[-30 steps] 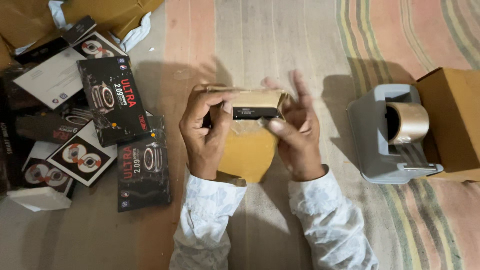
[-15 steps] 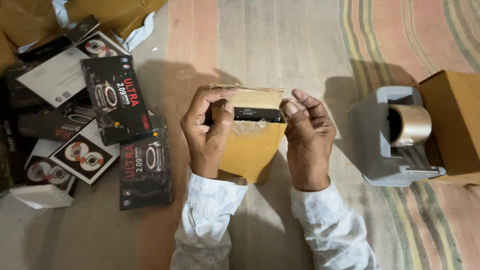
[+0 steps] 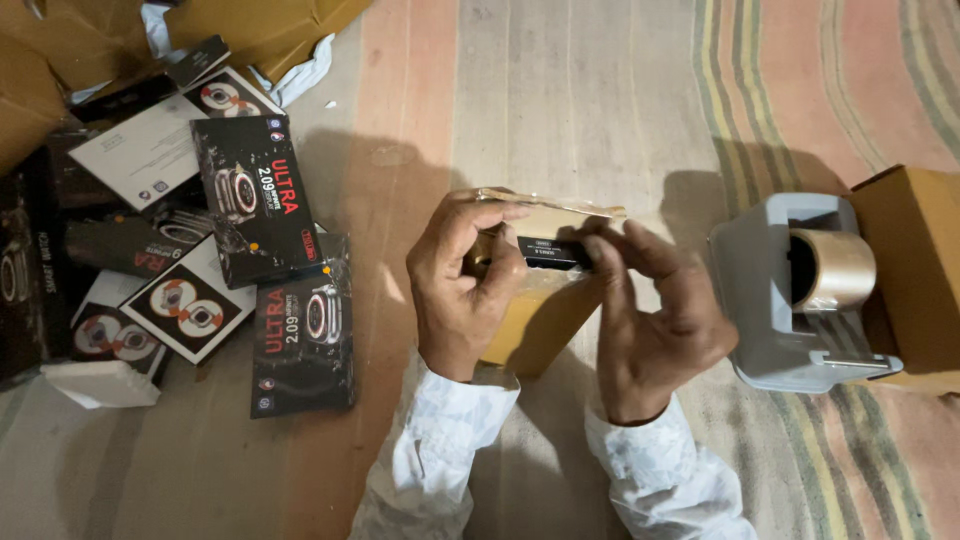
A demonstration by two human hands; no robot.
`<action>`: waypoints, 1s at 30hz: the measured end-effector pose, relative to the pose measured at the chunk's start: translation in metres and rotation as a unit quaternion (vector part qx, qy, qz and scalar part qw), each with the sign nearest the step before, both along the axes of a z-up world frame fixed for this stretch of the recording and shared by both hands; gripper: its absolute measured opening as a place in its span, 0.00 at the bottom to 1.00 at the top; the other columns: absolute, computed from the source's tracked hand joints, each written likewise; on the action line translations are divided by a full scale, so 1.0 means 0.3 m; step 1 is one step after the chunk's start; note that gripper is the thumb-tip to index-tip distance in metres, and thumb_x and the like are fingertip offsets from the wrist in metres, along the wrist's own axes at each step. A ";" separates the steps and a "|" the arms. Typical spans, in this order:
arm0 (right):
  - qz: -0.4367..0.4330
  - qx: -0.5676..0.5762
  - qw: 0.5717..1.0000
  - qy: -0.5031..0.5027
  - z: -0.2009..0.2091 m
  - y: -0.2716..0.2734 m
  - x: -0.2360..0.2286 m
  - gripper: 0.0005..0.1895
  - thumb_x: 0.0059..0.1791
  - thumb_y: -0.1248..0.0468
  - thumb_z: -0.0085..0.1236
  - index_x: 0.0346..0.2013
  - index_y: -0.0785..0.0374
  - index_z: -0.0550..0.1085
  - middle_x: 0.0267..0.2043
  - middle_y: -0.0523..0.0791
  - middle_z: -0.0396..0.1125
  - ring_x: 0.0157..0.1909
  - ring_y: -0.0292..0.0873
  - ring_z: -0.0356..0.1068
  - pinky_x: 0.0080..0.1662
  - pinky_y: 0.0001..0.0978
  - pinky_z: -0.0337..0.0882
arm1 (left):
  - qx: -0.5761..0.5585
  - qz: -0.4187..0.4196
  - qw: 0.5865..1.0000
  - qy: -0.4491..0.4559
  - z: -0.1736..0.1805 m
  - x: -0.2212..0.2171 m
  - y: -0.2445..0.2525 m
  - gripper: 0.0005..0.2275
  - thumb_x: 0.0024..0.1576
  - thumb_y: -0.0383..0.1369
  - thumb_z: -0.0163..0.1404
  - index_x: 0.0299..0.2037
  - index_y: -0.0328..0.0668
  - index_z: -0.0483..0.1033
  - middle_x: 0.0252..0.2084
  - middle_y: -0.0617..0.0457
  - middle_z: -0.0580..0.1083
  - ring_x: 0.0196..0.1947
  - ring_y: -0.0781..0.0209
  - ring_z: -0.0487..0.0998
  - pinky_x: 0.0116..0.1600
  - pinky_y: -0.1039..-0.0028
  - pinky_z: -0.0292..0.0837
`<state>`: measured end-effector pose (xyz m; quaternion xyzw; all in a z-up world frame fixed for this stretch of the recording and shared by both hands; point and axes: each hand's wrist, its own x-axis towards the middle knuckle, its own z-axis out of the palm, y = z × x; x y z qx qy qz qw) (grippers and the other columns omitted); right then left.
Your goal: The person places small black product boxes into larger brown cardboard shipping boxes, folds the flaps, and seals them with clear packing tape using a tape dispenser. The process is repeated for multiple units.
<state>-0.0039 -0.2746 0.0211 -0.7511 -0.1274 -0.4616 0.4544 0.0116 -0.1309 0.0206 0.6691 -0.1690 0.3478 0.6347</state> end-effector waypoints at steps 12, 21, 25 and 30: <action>0.249 0.269 0.925 0.103 -0.056 0.017 0.053 0.11 0.54 0.74 0.62 0.50 0.69 0.72 0.46 0.51 0.76 0.52 0.40 0.77 0.56 0.31 0.75 | -0.043 -0.044 0.998 0.014 -0.099 0.053 0.071 0.03 0.61 0.20 0.48 0.38 0.36 0.68 0.36 0.56 0.72 0.31 0.77 0.66 0.38 0.84 0.64; 0.233 0.345 0.906 0.078 -0.081 0.005 0.077 0.07 0.60 0.67 0.58 0.47 0.70 0.75 0.41 0.45 0.72 0.40 0.33 0.69 0.48 0.26 0.70 | -0.092 -0.105 0.990 -0.017 -0.042 0.031 0.033 0.12 0.65 0.33 0.50 0.45 0.41 0.57 0.42 0.43 0.76 0.35 0.70 0.69 0.40 0.79 0.67; 0.183 0.295 0.930 0.118 -0.067 -0.002 0.055 0.08 0.57 0.67 0.57 0.47 0.70 0.78 0.40 0.43 0.73 0.37 0.33 0.67 0.42 0.24 0.67 | -0.114 -0.150 0.982 -0.016 -0.016 0.010 0.018 0.14 0.63 0.33 0.48 0.51 0.37 0.56 0.41 0.45 0.74 0.43 0.64 0.78 0.46 0.75 0.77; 0.224 0.261 0.932 0.117 -0.044 -0.015 0.053 0.07 0.56 0.69 0.62 0.45 0.71 0.80 0.40 0.46 0.72 0.41 0.36 0.70 0.46 0.26 0.72 | 0.018 -0.121 0.993 -0.004 -0.001 0.011 0.046 0.05 0.68 0.26 0.47 0.49 0.34 0.75 0.47 0.47 0.78 0.43 0.65 0.80 0.49 0.77 0.76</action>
